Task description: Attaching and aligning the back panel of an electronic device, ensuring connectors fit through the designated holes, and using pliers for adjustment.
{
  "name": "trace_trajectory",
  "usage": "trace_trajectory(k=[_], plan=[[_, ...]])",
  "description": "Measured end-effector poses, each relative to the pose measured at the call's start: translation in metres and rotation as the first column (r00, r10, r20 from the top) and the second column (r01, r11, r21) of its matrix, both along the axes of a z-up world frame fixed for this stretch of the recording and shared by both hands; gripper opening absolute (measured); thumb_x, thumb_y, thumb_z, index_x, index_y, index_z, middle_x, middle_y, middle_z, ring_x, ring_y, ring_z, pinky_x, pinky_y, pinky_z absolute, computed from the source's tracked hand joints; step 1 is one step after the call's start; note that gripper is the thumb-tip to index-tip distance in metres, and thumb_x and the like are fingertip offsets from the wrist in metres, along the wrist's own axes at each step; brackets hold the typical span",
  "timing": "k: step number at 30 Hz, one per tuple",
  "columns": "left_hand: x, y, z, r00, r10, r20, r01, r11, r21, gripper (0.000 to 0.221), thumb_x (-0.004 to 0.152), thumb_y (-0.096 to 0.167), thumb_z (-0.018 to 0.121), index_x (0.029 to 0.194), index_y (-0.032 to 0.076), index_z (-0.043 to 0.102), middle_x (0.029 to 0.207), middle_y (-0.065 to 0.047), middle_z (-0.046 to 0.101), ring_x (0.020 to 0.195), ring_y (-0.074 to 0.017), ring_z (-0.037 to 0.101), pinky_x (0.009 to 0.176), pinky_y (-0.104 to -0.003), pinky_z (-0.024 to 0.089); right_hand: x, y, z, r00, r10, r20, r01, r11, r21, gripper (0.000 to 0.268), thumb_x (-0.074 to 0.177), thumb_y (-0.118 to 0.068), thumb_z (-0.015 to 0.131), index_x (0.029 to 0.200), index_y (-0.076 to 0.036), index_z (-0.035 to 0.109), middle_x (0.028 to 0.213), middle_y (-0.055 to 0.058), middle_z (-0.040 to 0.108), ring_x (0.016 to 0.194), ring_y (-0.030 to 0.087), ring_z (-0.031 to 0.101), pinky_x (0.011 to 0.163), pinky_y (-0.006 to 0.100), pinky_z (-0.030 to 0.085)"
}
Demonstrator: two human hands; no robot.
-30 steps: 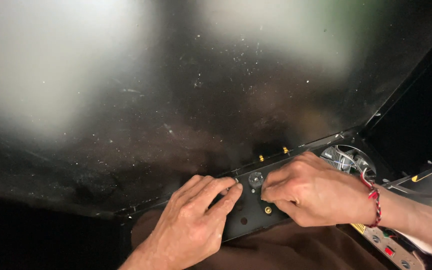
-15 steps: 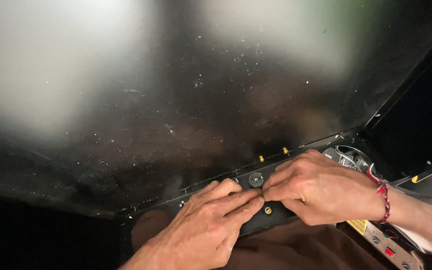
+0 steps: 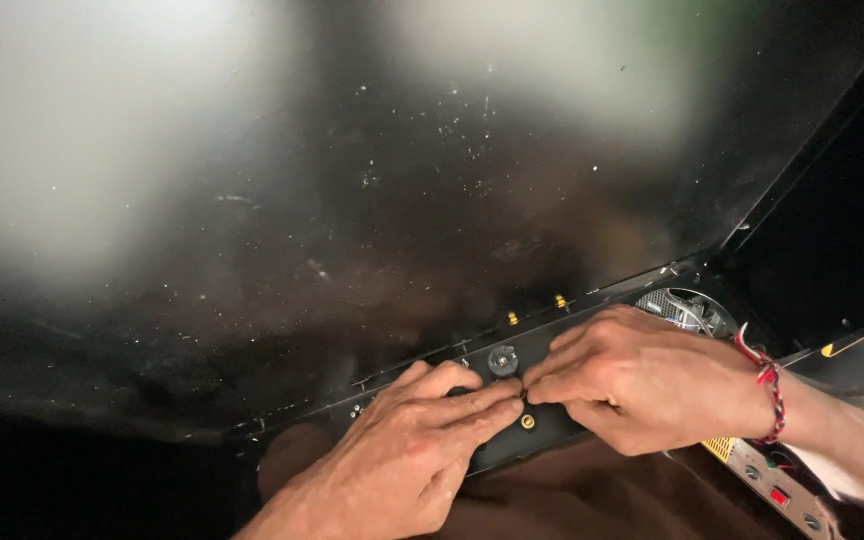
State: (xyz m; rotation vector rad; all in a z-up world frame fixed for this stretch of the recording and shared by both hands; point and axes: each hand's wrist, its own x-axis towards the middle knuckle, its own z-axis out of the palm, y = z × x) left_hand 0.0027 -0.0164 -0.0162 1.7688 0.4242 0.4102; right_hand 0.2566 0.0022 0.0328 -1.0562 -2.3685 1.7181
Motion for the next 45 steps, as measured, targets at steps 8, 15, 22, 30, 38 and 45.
trace_trajectory(k=[8,15,22,30,38,45], plan=[[0.002,-0.003,-0.001,0.999,0.043,0.006,-0.043,0.999,-0.002,0.042,0.092,-0.006,0.053,0.132,-0.003,0.065,0.135,-0.011,0.069,0.109,-0.0282,0.059,0.082,-0.040,0.045,0.005,-0.005,-0.003,0.999,0.031,-0.023,-0.030,0.998,0.064,0.025,0.090,-0.001,0.055,0.105,-0.001,0.074,0.101,0.008,0.078,0.076,0.033,0.069,0.054,0.044,0.052],[0.002,0.000,-0.001,0.998,0.024,0.050,-0.024,1.000,0.001,0.041,0.088,-0.009,0.051,0.127,-0.005,0.065,0.133,-0.013,0.070,0.107,-0.0313,0.060,0.078,-0.042,0.045,0.011,-0.011,-0.008,0.995,0.095,0.042,-0.098,0.993,0.061,0.025,0.093,-0.006,0.053,0.107,-0.004,0.074,0.103,0.007,0.070,0.078,0.031,0.068,0.053,0.046,0.049],[0.004,0.002,0.003,0.999,0.028,0.040,-0.028,1.000,0.013,0.038,0.087,-0.009,0.053,0.123,-0.006,0.066,0.130,-0.015,0.070,0.108,-0.0305,0.060,0.079,-0.041,0.044,0.014,-0.009,-0.006,0.989,0.134,0.060,-0.138,0.989,0.057,0.024,0.092,-0.003,0.051,0.102,-0.005,0.072,0.097,0.007,0.065,0.074,0.031,0.062,0.053,0.046,0.048],[0.007,0.000,0.003,0.995,0.077,0.059,-0.077,0.997,-0.010,0.036,0.088,-0.008,0.054,0.121,-0.008,0.067,0.129,-0.016,0.068,0.108,-0.0312,0.060,0.090,-0.042,0.049,0.032,0.013,0.019,0.972,-0.200,0.122,0.142,0.918,0.371,0.017,0.085,0.009,0.059,0.094,-0.001,0.069,0.101,0.009,0.069,0.071,0.022,0.069,0.062,0.036,0.055],[0.008,0.005,0.004,0.964,0.238,0.118,-0.243,0.969,0.036,0.031,0.086,-0.013,0.048,0.109,-0.007,0.068,0.112,-0.017,0.071,0.089,-0.0316,0.064,0.071,-0.040,0.048,0.017,-0.026,-0.013,0.690,-0.364,0.626,-0.146,0.777,0.613,0.039,0.101,-0.045,0.065,0.072,-0.021,0.052,0.062,-0.003,0.056,0.044,0.032,0.058,0.034,0.047,0.041],[0.003,0.002,0.009,0.980,0.178,0.086,-0.176,0.984,-0.025,0.020,0.098,0.000,0.054,0.109,-0.006,0.070,0.112,-0.017,0.071,0.083,-0.0304,0.062,0.073,-0.042,0.051,-0.001,-0.042,-0.018,0.706,-0.436,0.558,-0.152,0.677,0.720,0.027,0.067,0.002,0.059,0.088,-0.014,0.064,0.065,-0.001,0.049,0.049,0.022,0.051,0.040,0.037,0.037]])
